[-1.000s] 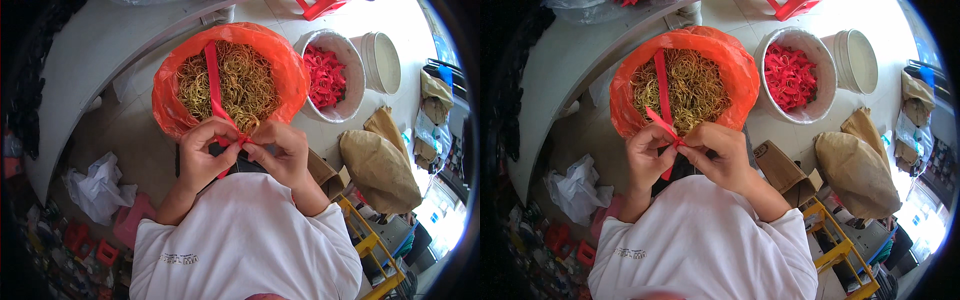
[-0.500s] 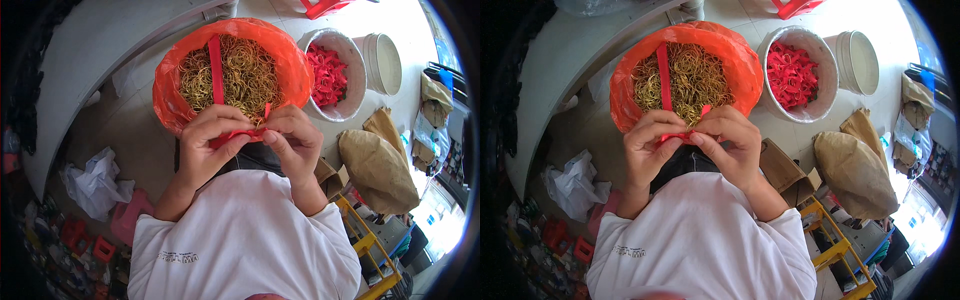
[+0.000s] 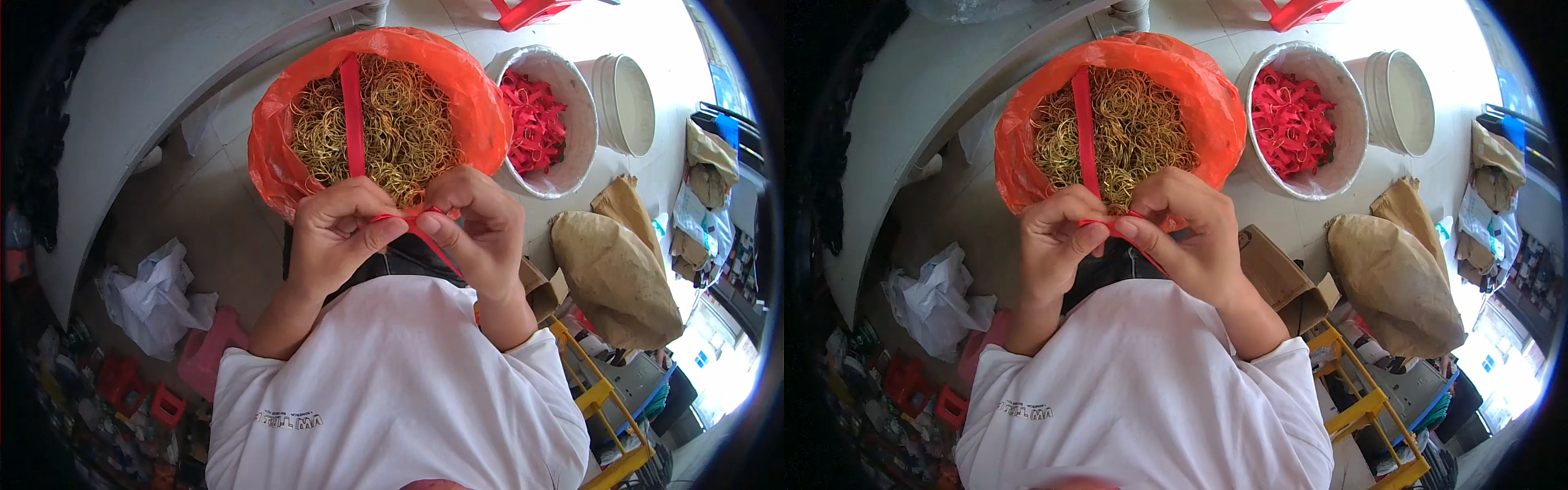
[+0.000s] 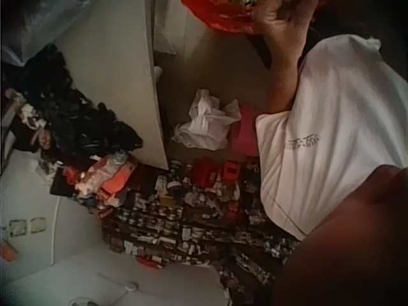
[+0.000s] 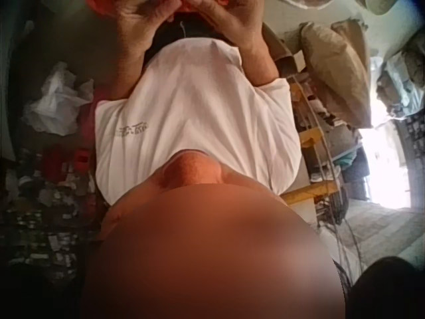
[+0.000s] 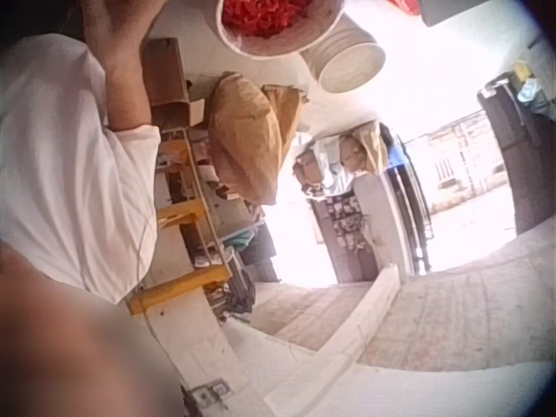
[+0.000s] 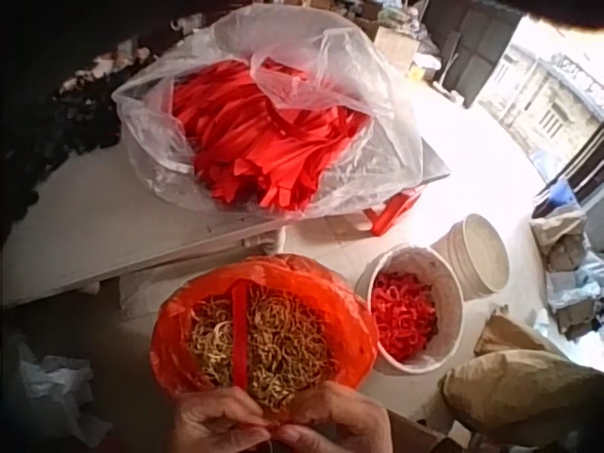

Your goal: The person ties red ribbons onto small gold-colored metal rings by hand.

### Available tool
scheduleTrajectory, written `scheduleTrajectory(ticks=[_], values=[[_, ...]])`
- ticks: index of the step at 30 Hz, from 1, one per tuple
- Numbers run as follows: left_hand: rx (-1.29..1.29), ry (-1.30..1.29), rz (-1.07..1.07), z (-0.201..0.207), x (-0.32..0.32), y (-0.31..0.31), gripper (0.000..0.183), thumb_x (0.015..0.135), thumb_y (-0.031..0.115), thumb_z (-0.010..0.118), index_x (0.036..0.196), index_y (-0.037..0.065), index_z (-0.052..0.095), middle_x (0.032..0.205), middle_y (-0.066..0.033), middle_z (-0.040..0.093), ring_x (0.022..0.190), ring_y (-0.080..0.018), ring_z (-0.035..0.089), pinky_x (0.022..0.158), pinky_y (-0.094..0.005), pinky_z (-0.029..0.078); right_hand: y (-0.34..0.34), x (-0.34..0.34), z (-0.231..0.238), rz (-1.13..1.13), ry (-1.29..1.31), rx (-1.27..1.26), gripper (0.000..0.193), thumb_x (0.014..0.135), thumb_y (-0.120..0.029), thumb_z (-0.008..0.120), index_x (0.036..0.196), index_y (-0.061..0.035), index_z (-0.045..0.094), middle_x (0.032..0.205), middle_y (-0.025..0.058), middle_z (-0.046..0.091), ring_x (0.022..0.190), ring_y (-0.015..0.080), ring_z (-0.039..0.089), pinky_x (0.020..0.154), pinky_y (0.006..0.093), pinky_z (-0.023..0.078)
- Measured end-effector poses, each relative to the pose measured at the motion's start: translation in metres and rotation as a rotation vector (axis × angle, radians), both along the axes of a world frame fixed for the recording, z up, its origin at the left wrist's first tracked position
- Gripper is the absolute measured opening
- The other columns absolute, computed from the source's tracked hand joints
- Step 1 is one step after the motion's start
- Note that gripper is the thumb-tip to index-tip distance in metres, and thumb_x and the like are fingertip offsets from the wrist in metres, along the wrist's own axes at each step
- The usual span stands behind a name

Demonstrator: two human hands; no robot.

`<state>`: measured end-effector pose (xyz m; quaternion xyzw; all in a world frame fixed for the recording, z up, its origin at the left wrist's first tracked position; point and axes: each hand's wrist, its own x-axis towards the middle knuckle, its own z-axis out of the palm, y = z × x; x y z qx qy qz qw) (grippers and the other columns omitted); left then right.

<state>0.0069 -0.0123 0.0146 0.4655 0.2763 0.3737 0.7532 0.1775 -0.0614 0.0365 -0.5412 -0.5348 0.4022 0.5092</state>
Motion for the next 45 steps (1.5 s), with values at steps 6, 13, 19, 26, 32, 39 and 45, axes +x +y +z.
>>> scheduleTrajectory(ticks=[6, 13, 19, 26, 32, 39, 45], values=[[-0.035, 0.051, -0.076, 0.011, -0.003, 0.007, 0.01, 0.078, 0.004, 0.068, 0.081, -0.002, 0.061, 0.078, -0.0042, 0.057, 0.066, -0.0059, 0.053, 0.058, -0.0189, 0.042, -0.003, 0.001, 0.003, -0.03, 0.359, -0.209, 0.017, 0.078, -0.012, 0.069, 0.077, -0.0014, 0.056, 0.079, 0.0027, 0.056, 0.067, 0.0065, 0.05, 0.056, 0.0211, 0.04], [0.078, 0.136, -0.082, 0.009, -0.003, 0.006, 0.013, 0.074, -0.001, 0.068, 0.085, -0.003, 0.062, 0.083, -0.0049, 0.06, 0.068, -0.0063, 0.054, 0.058, -0.0201, 0.044, -0.004, -0.002, 0.004, -0.008, 0.345, -0.243, 0.016, 0.081, -0.012, 0.067, 0.08, -0.0007, 0.055, 0.078, 0.0018, 0.058, 0.065, 0.0048, 0.05, 0.057, 0.0188, 0.04], [0.493, 0.34, 0.136, 0.014, 0.002, 0.005, 0.02, 0.066, -0.007, 0.069, 0.084, 0.001, 0.064, 0.08, -0.0072, 0.061, 0.065, -0.0107, 0.056, 0.055, -0.0232, 0.044, -0.006, -0.008, 0.004, 0.013, 0.773, -0.365, 0.015, 0.083, -0.013, 0.064, 0.082, -0.0009, 0.056, 0.075, 0.0029, 0.059, 0.061, 0.0059, 0.052, 0.054, 0.0184, 0.042], [0.397, 0.236, 0.17, 0.005, 0.002, 0.001, 0.02, 0.065, -0.006, 0.07, 0.082, 0.003, 0.064, 0.078, -0.0066, 0.061, 0.062, -0.0136, 0.056, 0.054, -0.0247, 0.044, -0.008, -0.017, 0.007, -0.011, 0.951, -0.472, 0.015, 0.084, -0.014, 0.063, 0.082, -0.0015, 0.056, 0.072, 0.0023, 0.057, 0.058, 0.0061, 0.051, 0.05, 0.0185, 0.04], [0.463, 0.27, 0.131, 0.005, 0.003, -0.002, 0.016, 0.067, 0.002, 0.074, 0.078, 0.002, 0.062, 0.072, -0.0057, 0.059, 0.063, -0.0127, 0.056, 0.056, -0.0246, 0.044, -0.011, -0.026, 0.002, -0.262, 0.066, -0.141, 0.014, 0.079, -0.009, 0.068, 0.08, -0.0001, 0.057, 0.07, 0.0045, 0.057, 0.058, 0.0091, 0.054, 0.052, 0.0213, 0.041], [-0.094, 0.09, -0.08, 0.011, -0.007, 0.002, 0.014, 0.08, 0.008, 0.064, 0.071, -0.002, 0.06, 0.066, -0.0065, 0.055, 0.059, -0.011, 0.052, 0.052, -0.0239, 0.038, 0.0, -0.012, 0.007, -0.092, -0.078, 0.066, 0.012, 0.073, -0.004, 0.07, 0.074, -0.0005, 0.059, 0.072, 0.0093, 0.059, 0.059, 0.0186, 0.057, 0.053, 0.0267, 0.043], [0.123, 0.098, -0.223, 0.022, -0.02, 0.012, 0.015, 0.082, 0.005, 0.059, 0.068, -0.002, 0.061, 0.064, -0.0056, 0.056, 0.059, -0.0111, 0.053, 0.053, -0.0252, 0.039, -0.002, 0.016, 0.025, 0.238, 0.215, -0.265, 0.014, 0.077, -0.005, 0.068, 0.072, 0.0007, 0.057, 0.065, 0.0044, 0.059, 0.057, 0.009, 0.054, 0.05, 0.0238, 0.04]])
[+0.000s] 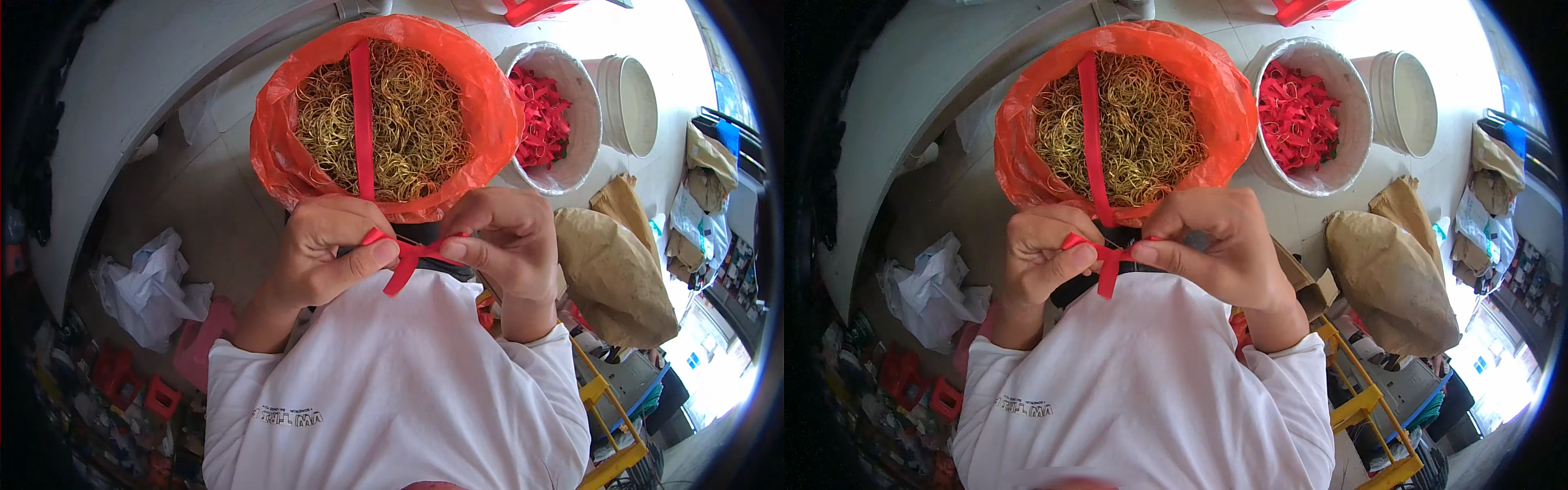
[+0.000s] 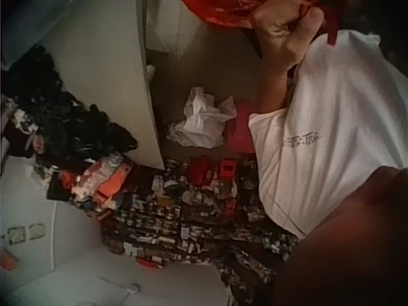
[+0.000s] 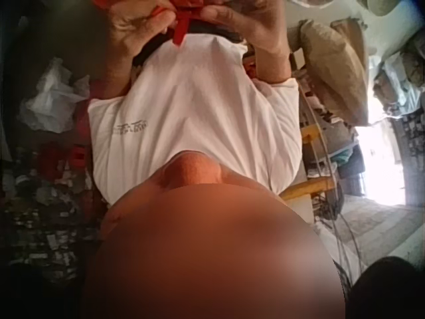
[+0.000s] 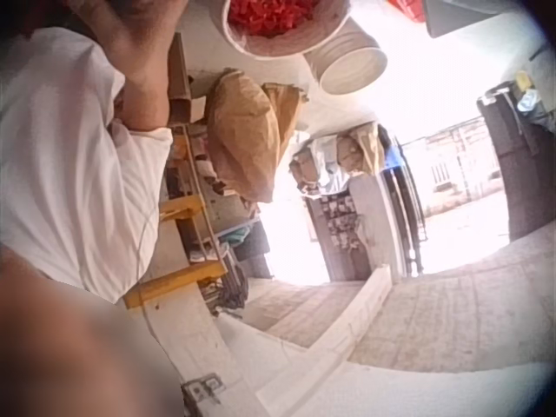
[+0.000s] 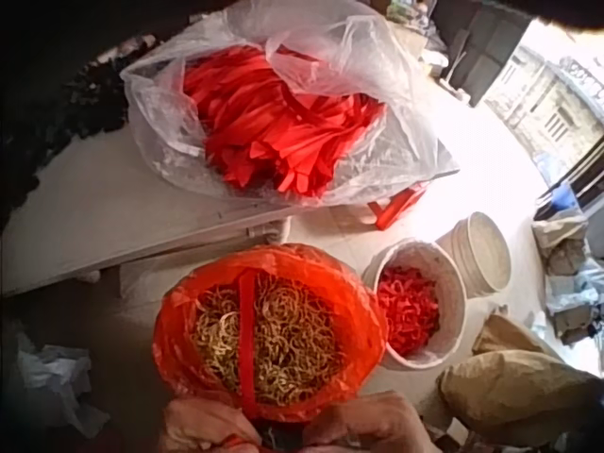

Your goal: The person ties red ribbons onto small gold-colored metal rings by hand.

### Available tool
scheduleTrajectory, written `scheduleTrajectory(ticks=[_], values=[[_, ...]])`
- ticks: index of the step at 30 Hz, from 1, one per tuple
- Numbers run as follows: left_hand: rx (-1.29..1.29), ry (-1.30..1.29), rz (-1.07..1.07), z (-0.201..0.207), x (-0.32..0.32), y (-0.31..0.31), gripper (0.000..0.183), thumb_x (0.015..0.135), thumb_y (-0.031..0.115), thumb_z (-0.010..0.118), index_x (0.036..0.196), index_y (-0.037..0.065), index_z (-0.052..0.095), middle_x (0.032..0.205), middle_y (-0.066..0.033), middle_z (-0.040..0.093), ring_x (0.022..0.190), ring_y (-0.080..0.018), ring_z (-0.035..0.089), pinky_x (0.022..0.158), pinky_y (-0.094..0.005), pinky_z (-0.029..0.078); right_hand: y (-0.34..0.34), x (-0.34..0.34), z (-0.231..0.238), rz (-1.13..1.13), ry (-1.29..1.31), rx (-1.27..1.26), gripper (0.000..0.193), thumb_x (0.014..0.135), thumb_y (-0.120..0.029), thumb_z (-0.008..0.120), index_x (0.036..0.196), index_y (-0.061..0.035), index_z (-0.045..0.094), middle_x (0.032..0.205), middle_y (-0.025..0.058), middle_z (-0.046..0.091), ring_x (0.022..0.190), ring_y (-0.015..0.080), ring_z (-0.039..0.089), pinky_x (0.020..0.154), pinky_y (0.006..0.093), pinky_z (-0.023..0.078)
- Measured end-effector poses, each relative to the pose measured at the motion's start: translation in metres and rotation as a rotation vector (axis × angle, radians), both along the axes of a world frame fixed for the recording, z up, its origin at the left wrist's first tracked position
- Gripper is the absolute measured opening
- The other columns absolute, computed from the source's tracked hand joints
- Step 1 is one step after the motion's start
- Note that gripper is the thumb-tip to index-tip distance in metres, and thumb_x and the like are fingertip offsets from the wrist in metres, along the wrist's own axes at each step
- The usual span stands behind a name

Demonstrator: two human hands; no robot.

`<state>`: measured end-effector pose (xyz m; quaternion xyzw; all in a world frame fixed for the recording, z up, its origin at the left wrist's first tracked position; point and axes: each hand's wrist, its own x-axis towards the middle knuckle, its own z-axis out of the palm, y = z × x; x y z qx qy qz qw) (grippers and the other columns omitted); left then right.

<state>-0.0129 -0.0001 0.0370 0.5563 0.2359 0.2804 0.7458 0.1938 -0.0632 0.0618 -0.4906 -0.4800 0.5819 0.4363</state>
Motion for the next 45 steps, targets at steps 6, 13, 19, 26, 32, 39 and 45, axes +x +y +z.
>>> scheduleTrajectory(ticks=[6, 13, 19, 26, 32, 39, 45], values=[[-0.068, 0.077, 0.065, -0.004, 0.008, -0.003, 0.009, 0.078, 0.006, 0.065, 0.077, -0.002, 0.063, 0.069, -0.0052, 0.06, 0.063, -0.0078, 0.054, 0.056, -0.0219, 0.041, 0.01, -0.003, -0.004, -0.065, 0.342, -0.273, 0.015, 0.083, -0.009, 0.065, 0.078, 0.0003, 0.054, 0.067, -0.0007, 0.056, 0.058, 0.0028, 0.05, 0.051, 0.0173, 0.04], [-0.158, 0.12, 0.133, -0.009, 0.014, -0.005, 0.011, 0.077, 0.003, 0.066, 0.085, -0.002, 0.061, 0.077, -0.0032, 0.063, 0.071, -0.0053, 0.058, 0.064, -0.0196, 0.048, 0.006, -0.011, -0.014, 0.015, 0.084, -0.125, 0.017, 0.087, -0.012, 0.06, 0.082, 0.0017, 0.053, 0.074, 0.0032, 0.058, 0.065, 0.0059, 0.056, 0.057, 0.0201, 0.047], [-0.482, -0.125, 0.15, -0.013, 0.018, -0.012, 0.009, 0.078, 0.0, 0.063, 0.086, -0.002, 0.06, 0.076, -0.0042, 0.063, 0.07, -0.0057, 0.058, 0.061, -0.0188, 0.047, -0.008, -0.02, -0.026, 0.017, 0.409, -0.238, 0.016, 0.091, -0.013, 0.053, 0.087, 0.0016, 0.05, 0.08, 0.0071, 0.059, 0.072, 0.0108, 0.06, 0.063, 0.0243, 0.05], [-0.282, 0.033, 0.179, -0.013, 0.024, -0.015, 0.012, 0.078, 0.001, 0.066, 0.087, -0.003, 0.06, 0.076, -0.0042, 0.062, 0.061, -0.0066, 0.057, 0.056, -0.0203, 0.047, -0.009, -0.03, -0.033, -0.259, 0.365, 0.009, 0.01, 0.087, -0.007, 0.057, 0.085, 0.0008, 0.052, 0.085, 0.0059, 0.056, 0.076, 0.0098, 0.055, 0.065, 0.0219, 0.046], [-0.413, 0.018, 0.182, -0.013, 0.024, -0.016, 0.014, 0.078, 0.008, 0.07, 0.084, -0.002, 0.063, 0.066, 0.0, 0.058, 0.056, -0.0041, 0.053, 0.05, -0.0181, 0.042, -0.009, -0.028, -0.035, -0.353, 0.201, 0.096, 0.011, 0.083, -0.008, 0.063, 0.083, -0.0002, 0.054, 0.082, 0.0045, 0.055, 0.071, 0.0079, 0.052, 0.059, 0.0205, 0.04], [-0.337, 0.055, 0.104, -0.016, 0.014, -0.012, 0.018, 0.082, 0.011, 0.066, 0.067, 0.001, 0.061, 0.057, 0.0007, 0.054, 0.051, -0.0025, 0.046, 0.044, -0.0192, 0.034, -0.002, -0.016, -0.027, -0.033, 0.078, -0.019, 0.016, 0.084, -0.012, 0.063, 0.08, 0.0015, 0.055, 0.075, 0.0021, 0.055, 0.066, 0.0061, 0.05, 0.055, 0.0209, 0.039], [-0.084, 0.06, -0.077, -0.007, 0.009, 0.002, 0.024, 0.08, 0.01, 0.066, 0.061, 0.0, 0.056, 0.052, 0.0, 0.049, 0.049, -0.0042, 0.041, 0.045, -0.0235, 0.03, -0.007, -0.009, -0.027, 0.09, 0.43, -0.145, 0.016, 0.087, -0.012, 0.059, 0.08, 0.0014, 0.053, 0.072, 0.0007, 0.053, 0.063, 0.0051, 0.049, 0.052, 0.0209, 0.037]])
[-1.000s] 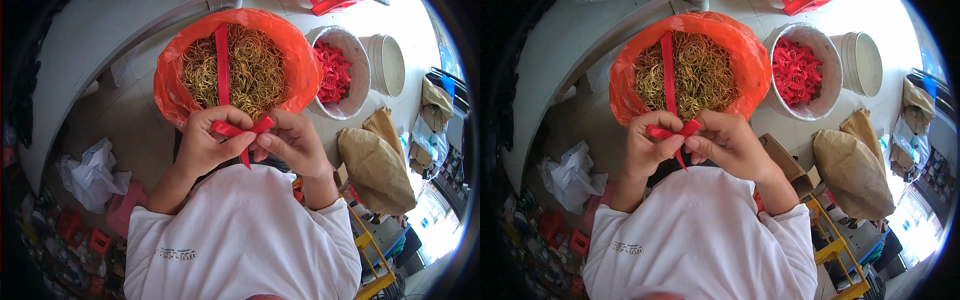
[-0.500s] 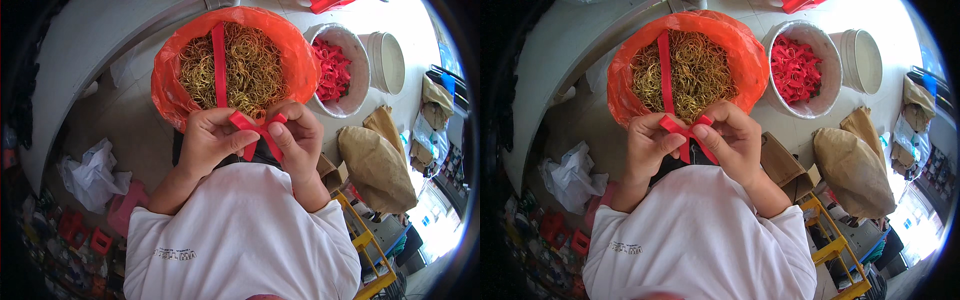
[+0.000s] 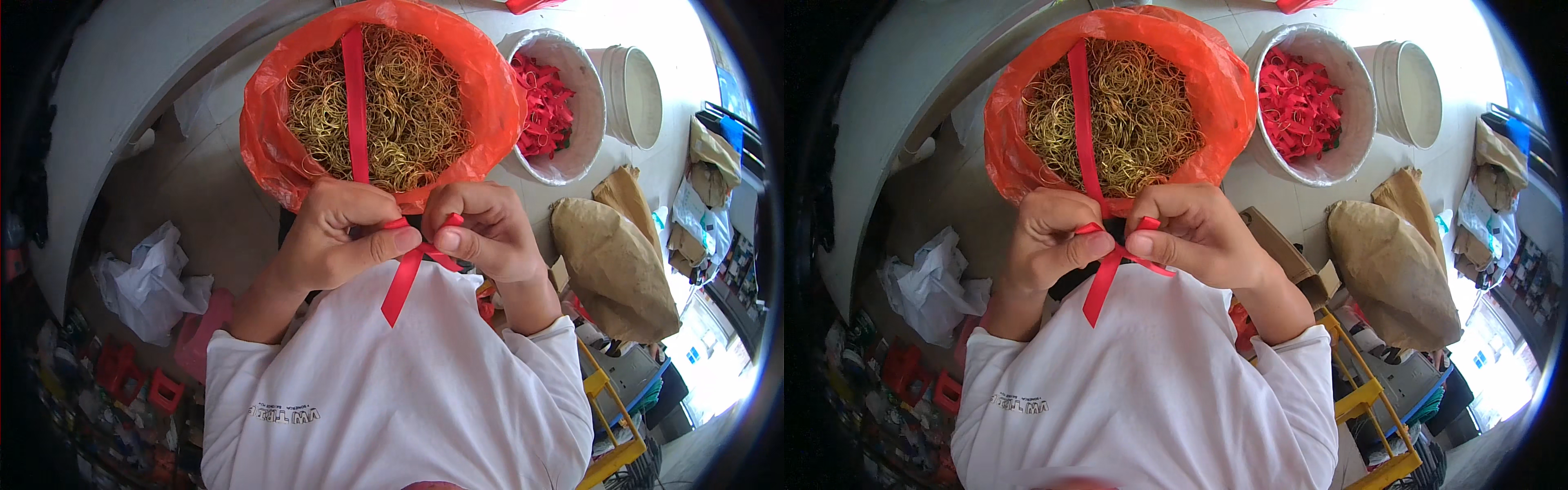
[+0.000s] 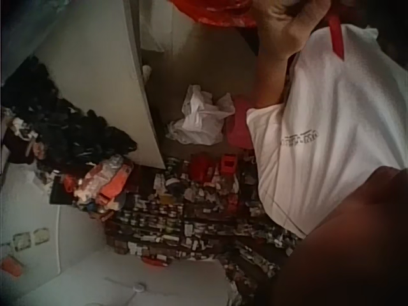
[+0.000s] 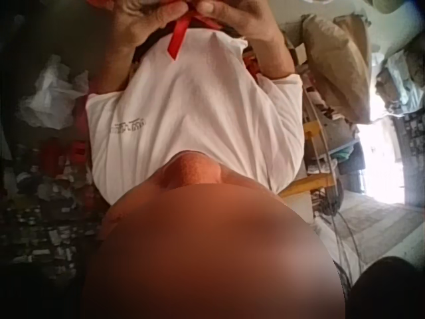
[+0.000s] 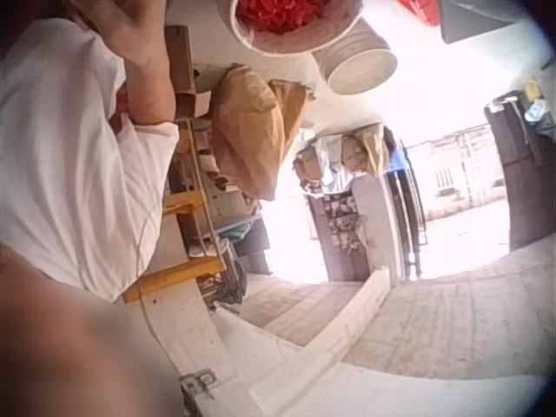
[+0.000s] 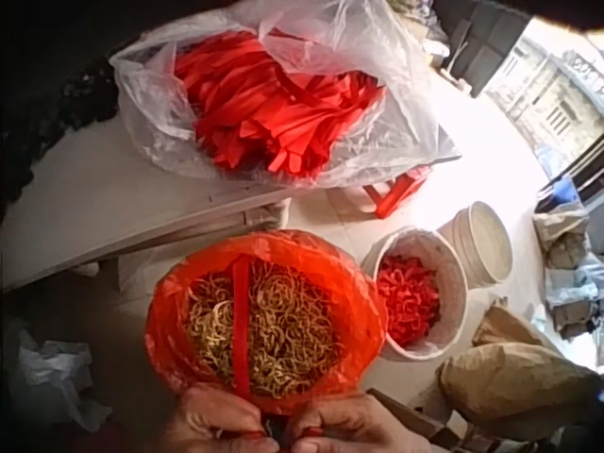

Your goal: The person ties red ribbons onto small gold-colored metal rings by hand.

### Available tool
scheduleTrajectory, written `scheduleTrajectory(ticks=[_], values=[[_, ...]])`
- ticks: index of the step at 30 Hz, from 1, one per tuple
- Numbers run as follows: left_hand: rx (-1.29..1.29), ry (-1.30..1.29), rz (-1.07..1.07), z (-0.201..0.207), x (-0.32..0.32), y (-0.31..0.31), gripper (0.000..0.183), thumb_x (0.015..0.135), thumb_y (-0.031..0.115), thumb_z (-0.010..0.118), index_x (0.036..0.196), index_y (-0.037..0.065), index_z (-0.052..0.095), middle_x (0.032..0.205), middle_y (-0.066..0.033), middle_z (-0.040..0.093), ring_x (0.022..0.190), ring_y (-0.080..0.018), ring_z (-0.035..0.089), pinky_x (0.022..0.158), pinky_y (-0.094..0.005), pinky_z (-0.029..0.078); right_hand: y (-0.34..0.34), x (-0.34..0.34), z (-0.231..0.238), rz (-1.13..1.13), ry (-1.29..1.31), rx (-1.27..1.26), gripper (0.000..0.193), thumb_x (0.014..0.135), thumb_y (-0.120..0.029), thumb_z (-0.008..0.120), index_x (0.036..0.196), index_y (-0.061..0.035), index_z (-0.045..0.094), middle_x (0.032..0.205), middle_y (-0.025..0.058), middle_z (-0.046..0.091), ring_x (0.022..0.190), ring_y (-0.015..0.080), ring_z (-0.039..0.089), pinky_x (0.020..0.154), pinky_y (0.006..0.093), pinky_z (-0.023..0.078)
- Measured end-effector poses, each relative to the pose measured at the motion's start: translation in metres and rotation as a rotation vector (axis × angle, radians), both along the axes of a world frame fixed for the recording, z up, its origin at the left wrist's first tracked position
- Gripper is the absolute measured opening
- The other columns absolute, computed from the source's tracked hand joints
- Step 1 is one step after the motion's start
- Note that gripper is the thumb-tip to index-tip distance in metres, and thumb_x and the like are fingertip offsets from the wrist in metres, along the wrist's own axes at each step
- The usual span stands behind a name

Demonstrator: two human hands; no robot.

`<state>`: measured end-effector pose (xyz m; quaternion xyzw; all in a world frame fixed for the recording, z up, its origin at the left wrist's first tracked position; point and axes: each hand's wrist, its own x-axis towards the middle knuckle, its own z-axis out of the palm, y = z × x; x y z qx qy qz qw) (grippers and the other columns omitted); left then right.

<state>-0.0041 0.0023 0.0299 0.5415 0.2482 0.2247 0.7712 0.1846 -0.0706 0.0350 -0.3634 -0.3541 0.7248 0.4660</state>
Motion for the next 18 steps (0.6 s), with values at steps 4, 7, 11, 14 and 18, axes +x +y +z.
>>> scheduleTrajectory(ticks=[4, 7, 11, 14, 18], values=[[0.144, 0.064, -0.046, -0.009, -0.002, 0.002, 0.018, 0.079, 0.015, 0.067, 0.07, 0.0, 0.06, 0.062, -0.0017, 0.054, 0.054, -0.0063, 0.046, 0.048, -0.0227, 0.034, 0.0, 0.0, -0.003, -0.015, 0.066, -0.137, 0.013, 0.087, -0.009, 0.059, 0.081, 0.0008, 0.053, 0.071, 0.0006, 0.053, 0.061, 0.0049, 0.048, 0.052, 0.0208, 0.037], [0.217, 0.006, 0.291, -0.007, 0.015, -0.006, 0.015, 0.078, 0.015, 0.067, 0.08, 0.001, 0.062, 0.078, -0.004, 0.057, 0.059, -0.0079, 0.051, 0.05, -0.0222, 0.039, -0.01, 0.011, 0.006, -0.37, -0.211, -0.056, 0.01, 0.085, -0.007, 0.059, 0.083, 0.0007, 0.054, 0.069, 0.0016, 0.054, 0.058, 0.0057, 0.049, 0.051, 0.0198, 0.038], [0.574, 0.342, 0.441, -0.025, -0.01, 0.016, 0.019, 0.077, 0.017, 0.069, 0.089, 0.004, 0.062, 0.092, -0.0054, 0.057, 0.073, -0.0097, 0.056, 0.057, -0.0225, 0.044, -0.015, 0.078, -0.001, -0.901, -0.867, 0.09, 0.018, 0.086, -0.014, 0.059, 0.084, 0.0029, 0.056, 0.075, 0.0044, 0.056, 0.054, 0.0077, 0.049, 0.049, 0.0199, 0.04], [0.591, 0.703, 0.426, -0.026, -0.009, 0.022, 0.02, 0.078, 0.018, 0.068, 0.091, 0.005, 0.061, 0.087, -0.0044, 0.057, 0.075, -0.0123, 0.056, 0.06, -0.0241, 0.043, -0.02, 0.129, -0.028, -0.833, -1.58, 0.124, 0.019, 0.085, -0.018, 0.061, 0.087, 0.001, 0.059, 0.078, 0.0075, 0.059, 0.063, 0.0155, 0.055, 0.054, 0.025, 0.043], [1.06, 0.878, 0.452, -0.027, 0.015, 0.031, 0.022, 0.072, 0.021, 0.071, 0.07, 0.004, 0.059, 0.071, -0.0059, 0.056, 0.061, -0.023, 0.058, 0.055, -0.0368, 0.043, -0.008, 0.1, -0.02, -0.756, -1.762, 0.107, 0.014, 0.082, -0.014, 0.061, 0.089, -0.0019, 0.062, 0.084, 0.0102, 0.062, 0.078, 0.0228, 0.059, 0.063, 0.0318, 0.046]])
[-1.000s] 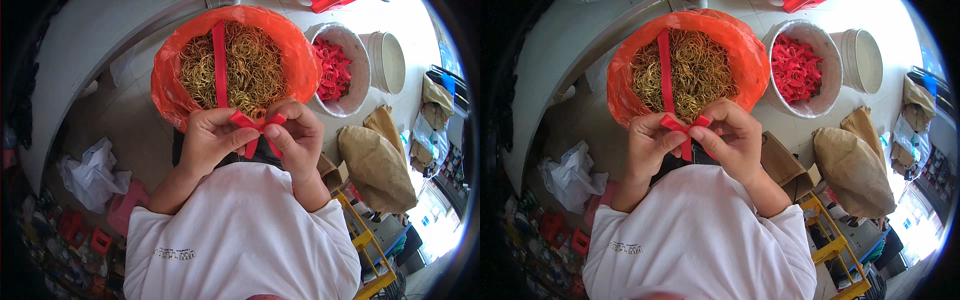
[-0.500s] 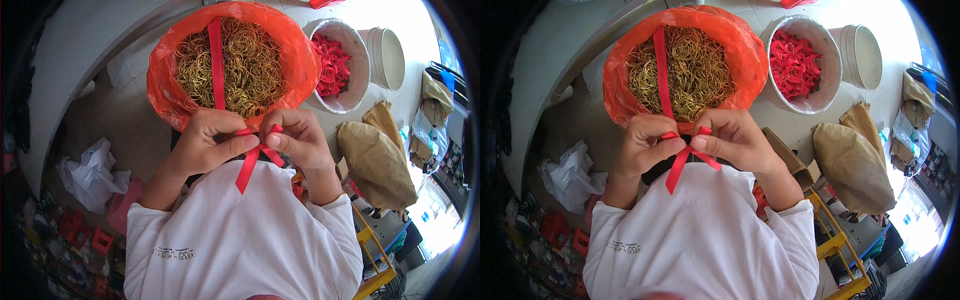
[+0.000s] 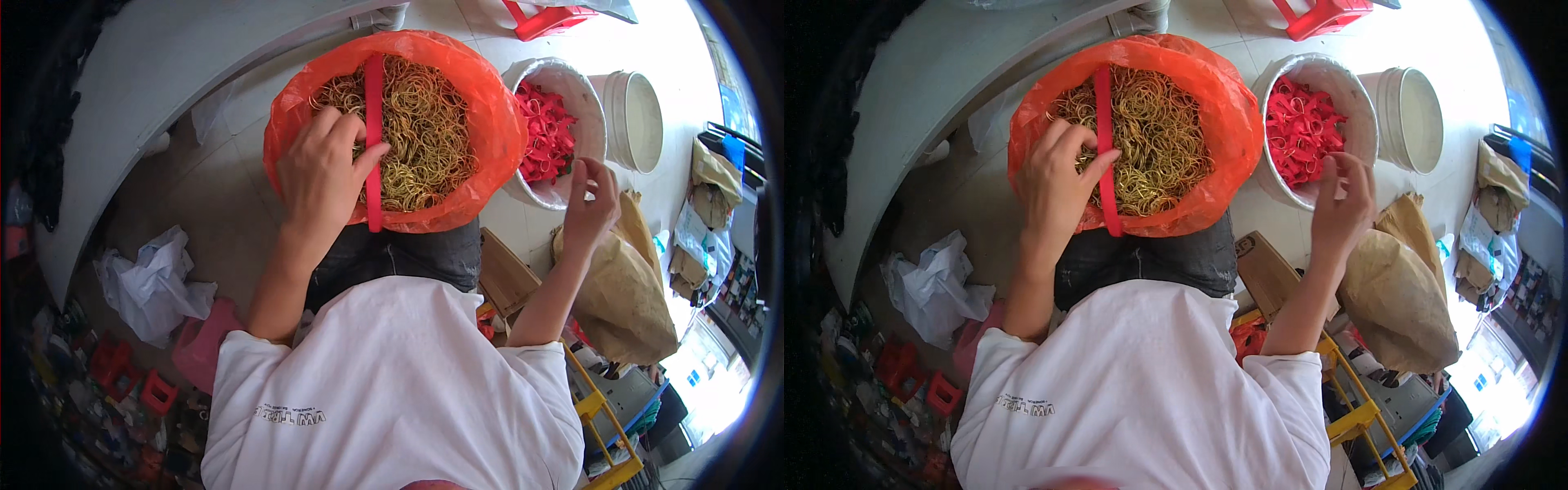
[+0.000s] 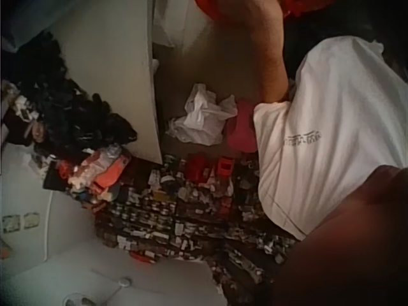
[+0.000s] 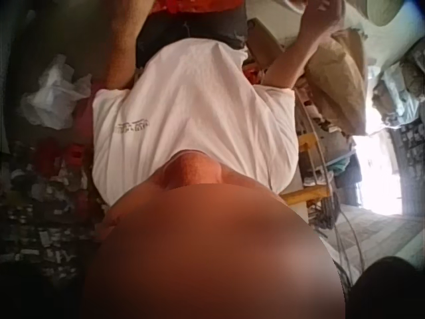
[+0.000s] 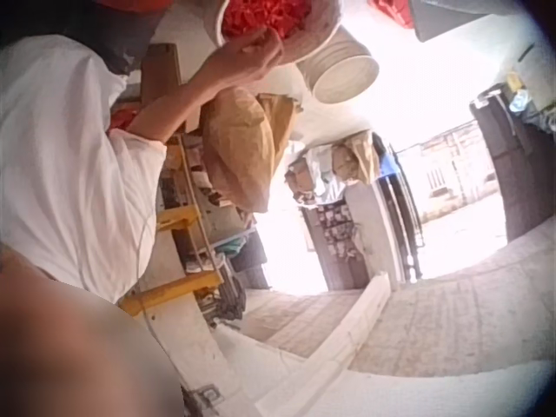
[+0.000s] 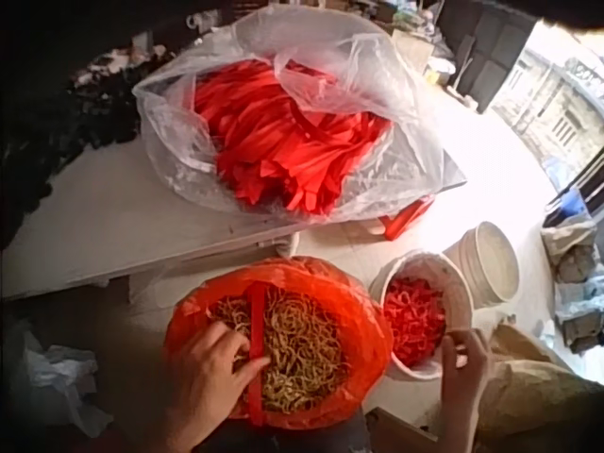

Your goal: The person ties red ribbons onto small gold-colored metal rings by hand.

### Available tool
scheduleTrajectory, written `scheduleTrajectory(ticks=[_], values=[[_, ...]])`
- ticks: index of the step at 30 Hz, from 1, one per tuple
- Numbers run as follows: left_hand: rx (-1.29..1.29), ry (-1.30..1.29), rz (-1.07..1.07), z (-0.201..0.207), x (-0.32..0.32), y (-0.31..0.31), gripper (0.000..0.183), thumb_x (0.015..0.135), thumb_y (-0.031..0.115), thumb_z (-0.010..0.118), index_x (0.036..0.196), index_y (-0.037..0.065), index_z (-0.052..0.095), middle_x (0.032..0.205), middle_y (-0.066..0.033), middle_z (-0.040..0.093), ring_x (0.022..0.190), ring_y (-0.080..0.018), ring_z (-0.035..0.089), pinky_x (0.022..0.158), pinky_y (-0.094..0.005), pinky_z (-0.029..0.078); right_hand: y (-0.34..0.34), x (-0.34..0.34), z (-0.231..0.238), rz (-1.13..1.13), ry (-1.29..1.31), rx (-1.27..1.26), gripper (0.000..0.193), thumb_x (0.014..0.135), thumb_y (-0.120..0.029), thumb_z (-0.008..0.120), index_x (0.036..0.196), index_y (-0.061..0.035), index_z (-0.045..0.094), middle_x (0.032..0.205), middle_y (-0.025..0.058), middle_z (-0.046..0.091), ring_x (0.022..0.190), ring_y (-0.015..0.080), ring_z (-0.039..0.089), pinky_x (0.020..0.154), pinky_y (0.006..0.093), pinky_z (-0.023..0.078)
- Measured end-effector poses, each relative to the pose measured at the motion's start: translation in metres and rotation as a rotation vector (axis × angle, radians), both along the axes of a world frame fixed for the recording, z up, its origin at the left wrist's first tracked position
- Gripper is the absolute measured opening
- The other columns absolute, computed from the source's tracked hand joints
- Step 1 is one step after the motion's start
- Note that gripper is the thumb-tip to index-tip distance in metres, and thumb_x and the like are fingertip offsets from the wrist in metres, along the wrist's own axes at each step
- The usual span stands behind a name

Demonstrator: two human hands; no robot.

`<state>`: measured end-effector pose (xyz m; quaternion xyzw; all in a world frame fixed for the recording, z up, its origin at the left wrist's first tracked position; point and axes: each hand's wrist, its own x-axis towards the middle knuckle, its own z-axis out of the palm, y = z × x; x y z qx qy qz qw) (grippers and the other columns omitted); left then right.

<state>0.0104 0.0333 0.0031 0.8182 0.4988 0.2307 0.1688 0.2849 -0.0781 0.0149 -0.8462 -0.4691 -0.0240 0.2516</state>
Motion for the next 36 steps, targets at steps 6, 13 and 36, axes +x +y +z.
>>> scheduleTrajectory(ticks=[6, 13, 36], values=[[-0.045, -0.174, 0.037, 0.001, -0.008, -0.001, 0.01, 0.072, 0.008, 0.071, 0.072, 0.002, 0.063, 0.065, -0.006, 0.057, 0.052, -0.0168, 0.054, 0.049, -0.0271, 0.042, 0.02, -0.045, 0.019, 0.169, 0.103, 0.152, 0.004, 0.079, -0.003, 0.061, 0.082, -0.0006, 0.062, 0.084, 0.0106, 0.062, 0.071, 0.024, 0.061, 0.065, 0.0307, 0.048], [0.05, -0.29, 0.027, 0.01, -0.006, -0.003, 0.012, 0.07, 0.011, 0.072, 0.071, 0.002, 0.063, 0.065, -0.0071, 0.058, 0.055, -0.0226, 0.057, 0.049, -0.0315, 0.043, 0.047, -0.083, 0.022, 0.455, 0.232, 0.259, 0.005, 0.075, 0.001, 0.063, 0.081, -0.0003, 0.062, 0.076, 0.012, 0.061, 0.068, 0.0247, 0.061, 0.063, 0.0311, 0.048], [-0.124, -1.139, 0.051, 0.038, -0.019, 0.003, 0.009, 0.084, 0.008, 0.06, 0.088, 0.001, 0.057, 0.084, -0.0057, 0.059, 0.066, -0.0131, 0.053, 0.063, -0.0247, 0.043, 0.066, -0.155, 0.027, 0.773, 1.43, 0.077, 0.047, 0.081, -0.003, 0.06, 0.125, -0.005, 0.043, 0.085, 0.0058, 0.058, 0.069, 0.01, 0.057, 0.061, 0.0228, 0.046]])
